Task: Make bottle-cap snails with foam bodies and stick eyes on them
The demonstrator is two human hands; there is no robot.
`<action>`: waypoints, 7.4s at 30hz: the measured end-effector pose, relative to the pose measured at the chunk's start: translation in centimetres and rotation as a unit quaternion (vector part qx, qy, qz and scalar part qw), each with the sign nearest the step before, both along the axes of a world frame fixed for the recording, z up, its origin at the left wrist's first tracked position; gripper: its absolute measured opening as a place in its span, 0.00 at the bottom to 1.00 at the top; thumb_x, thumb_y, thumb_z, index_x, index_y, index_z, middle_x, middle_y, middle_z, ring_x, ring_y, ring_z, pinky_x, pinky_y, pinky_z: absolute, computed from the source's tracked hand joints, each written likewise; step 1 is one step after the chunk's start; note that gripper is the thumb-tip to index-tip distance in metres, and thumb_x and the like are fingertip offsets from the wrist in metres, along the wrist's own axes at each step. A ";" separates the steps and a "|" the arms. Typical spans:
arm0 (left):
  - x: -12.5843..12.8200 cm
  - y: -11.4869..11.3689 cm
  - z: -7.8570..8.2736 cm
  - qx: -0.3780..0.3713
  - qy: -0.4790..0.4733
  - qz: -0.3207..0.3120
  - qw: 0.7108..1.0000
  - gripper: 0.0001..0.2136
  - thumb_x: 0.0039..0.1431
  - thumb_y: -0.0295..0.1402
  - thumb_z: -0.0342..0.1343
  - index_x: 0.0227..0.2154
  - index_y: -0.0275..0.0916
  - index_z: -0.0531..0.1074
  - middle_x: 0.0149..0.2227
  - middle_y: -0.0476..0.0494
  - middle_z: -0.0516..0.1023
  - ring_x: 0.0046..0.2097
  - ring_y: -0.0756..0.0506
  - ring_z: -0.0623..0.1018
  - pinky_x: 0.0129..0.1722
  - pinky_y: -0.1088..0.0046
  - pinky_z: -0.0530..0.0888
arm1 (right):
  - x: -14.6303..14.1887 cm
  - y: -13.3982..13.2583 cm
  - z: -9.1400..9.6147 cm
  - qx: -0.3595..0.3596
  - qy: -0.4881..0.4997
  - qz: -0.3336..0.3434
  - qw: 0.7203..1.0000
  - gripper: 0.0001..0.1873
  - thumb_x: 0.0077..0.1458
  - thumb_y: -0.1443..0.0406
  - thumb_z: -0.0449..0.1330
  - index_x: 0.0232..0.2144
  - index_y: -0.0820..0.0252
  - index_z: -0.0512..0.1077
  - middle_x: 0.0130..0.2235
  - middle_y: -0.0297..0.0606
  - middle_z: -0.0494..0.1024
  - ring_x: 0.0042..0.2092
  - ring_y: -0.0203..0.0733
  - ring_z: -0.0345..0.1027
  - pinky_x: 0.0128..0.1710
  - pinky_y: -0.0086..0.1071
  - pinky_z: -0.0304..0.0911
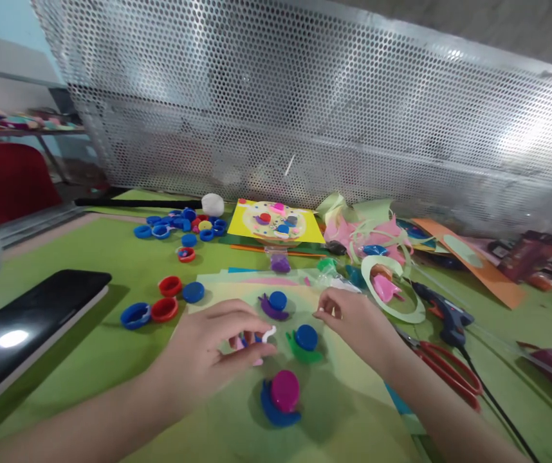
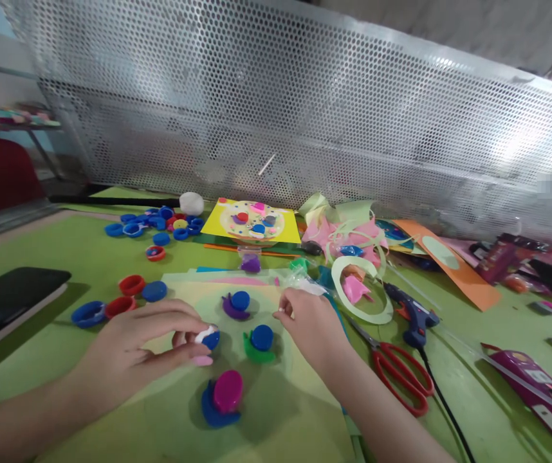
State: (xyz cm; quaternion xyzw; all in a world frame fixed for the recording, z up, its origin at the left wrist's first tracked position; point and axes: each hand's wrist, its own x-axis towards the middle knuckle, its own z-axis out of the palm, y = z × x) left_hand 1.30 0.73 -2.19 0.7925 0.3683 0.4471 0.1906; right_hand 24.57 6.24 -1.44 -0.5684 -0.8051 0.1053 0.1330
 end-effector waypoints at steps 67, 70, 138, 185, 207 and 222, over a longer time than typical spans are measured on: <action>1.0 -1.5 -0.8 0.071 0.094 0.018 0.993 0.29 0.59 0.27 0.53 0.60 0.42 0.48 0.33 0.52 0.80 0.36 0.49 0.78 0.37 0.74 0.77 | -3.4 -5.0 0.6 0.138 0.199 0.177 0.954 0.07 0.48 0.74 0.55 0.24 0.59 0.67 0.23 0.30 0.70 0.26 0.34 0.64 0.30 0.31 0.60; 0.9 -1.5 -0.5 0.025 0.081 0.020 0.996 0.22 0.59 0.26 0.53 0.55 0.44 0.58 0.34 0.53 0.79 0.37 0.51 0.77 0.36 0.79 0.77 | -2.8 -4.2 0.3 0.167 0.183 0.142 0.958 0.05 0.52 0.72 0.54 0.27 0.59 0.68 0.25 0.32 0.72 0.27 0.36 0.64 0.32 0.33 0.61; 0.4 -0.2 0.2 -0.084 0.200 0.040 0.975 0.18 0.55 0.27 0.56 0.50 0.44 0.70 0.30 0.49 0.76 0.27 0.52 0.75 0.31 0.77 0.74 | -2.7 -3.9 0.5 0.042 0.280 0.163 0.945 0.08 0.50 0.72 0.60 0.30 0.57 0.78 0.31 0.34 0.80 0.33 0.36 0.73 0.33 0.26 0.68; -1.3 -1.8 -0.5 0.030 0.285 -0.028 0.958 0.18 0.64 0.32 0.46 0.57 0.49 0.57 0.40 0.50 0.79 0.43 0.46 0.76 0.43 0.70 0.74 | -2.2 -3.1 0.1 0.111 0.007 0.187 0.976 0.09 0.60 0.65 0.54 0.30 0.63 0.72 0.30 0.35 0.76 0.34 0.37 0.69 0.36 0.32 0.54; -0.8 -1.5 -0.8 0.023 0.253 -0.041 0.966 0.20 0.63 0.30 0.47 0.57 0.50 0.55 0.36 0.51 0.79 0.44 0.45 0.75 0.43 0.69 0.74 | -1.9 -3.2 -0.2 0.150 -0.031 0.203 0.967 0.09 0.59 0.66 0.54 0.28 0.61 0.71 0.28 0.34 0.76 0.31 0.37 0.69 0.36 0.35 0.53; -0.7 -1.5 -1.6 0.006 0.278 0.013 0.961 0.23 0.65 0.39 0.43 0.62 0.52 0.45 0.31 0.54 0.82 0.45 0.43 0.77 0.44 0.63 0.67 | -1.9 -3.2 -0.3 0.146 -0.036 0.203 0.968 0.11 0.59 0.69 0.52 0.27 0.60 0.71 0.26 0.32 0.74 0.26 0.35 0.63 0.35 0.35 0.51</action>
